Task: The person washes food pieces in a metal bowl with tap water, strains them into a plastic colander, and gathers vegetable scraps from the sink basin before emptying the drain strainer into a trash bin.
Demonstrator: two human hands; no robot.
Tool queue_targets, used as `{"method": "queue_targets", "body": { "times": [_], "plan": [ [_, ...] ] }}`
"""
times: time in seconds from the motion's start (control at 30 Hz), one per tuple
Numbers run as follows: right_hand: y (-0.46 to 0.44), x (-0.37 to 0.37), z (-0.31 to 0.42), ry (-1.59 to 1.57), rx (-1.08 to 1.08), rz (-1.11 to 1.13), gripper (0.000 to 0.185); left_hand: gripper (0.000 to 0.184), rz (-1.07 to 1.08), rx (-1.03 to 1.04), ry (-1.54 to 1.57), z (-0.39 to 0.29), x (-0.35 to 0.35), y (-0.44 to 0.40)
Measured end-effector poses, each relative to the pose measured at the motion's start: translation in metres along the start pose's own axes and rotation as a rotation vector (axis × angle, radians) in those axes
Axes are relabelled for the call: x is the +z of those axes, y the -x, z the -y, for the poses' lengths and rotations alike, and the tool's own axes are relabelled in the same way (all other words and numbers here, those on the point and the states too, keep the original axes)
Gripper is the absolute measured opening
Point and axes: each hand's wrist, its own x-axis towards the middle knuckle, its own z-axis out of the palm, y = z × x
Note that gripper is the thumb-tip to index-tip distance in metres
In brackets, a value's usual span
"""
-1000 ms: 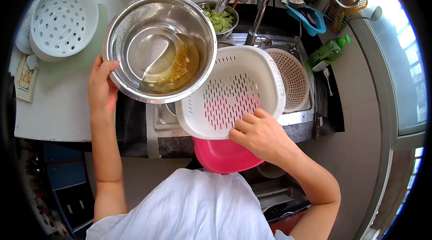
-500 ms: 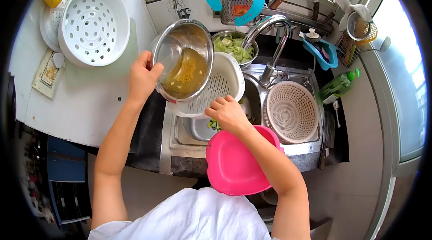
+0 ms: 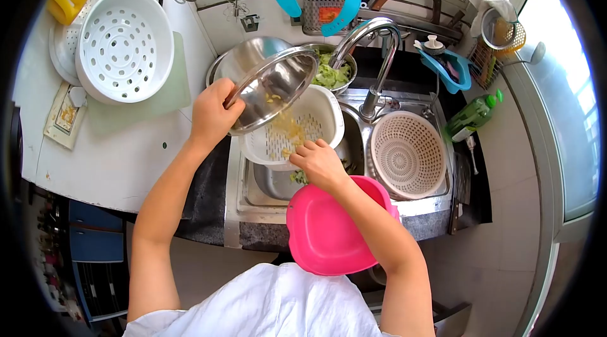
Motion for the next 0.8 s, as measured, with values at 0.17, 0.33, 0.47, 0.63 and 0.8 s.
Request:
{"method": "queue_targets", "body": {
  "times": [0.17, 0.33, 0.47, 0.63, 0.8],
  "plan": [
    [0.007, -0.012, -0.003, 0.030, 0.028, 0.007, 0.018, 0.020, -0.038, 0.158, -0.016, -0.017, -0.012, -0.004],
    [0.009, -0.023, -0.003, 0.041, 0.049, -0.007, 0.019, 0.020, -0.076, 0.253, -0.047, -0.020, -0.019, -0.007],
    [0.008, -0.030, -0.003, 0.039, 0.035, -0.034, 0.020, 0.018, -0.085, 0.188, -0.051, -0.024, -0.030, -0.006],
    [0.009, -0.041, -0.005, 0.058, 0.045, -0.053, 0.021, 0.016, -0.129, 0.060, -0.037, -0.030, -0.049, -0.004],
    [0.033, -0.031, -0.012, 0.118, 0.180, -0.135, 0.016, 0.016, -0.317, -0.095, -0.103, -0.038, -0.077, 0.007]
  ]
}}
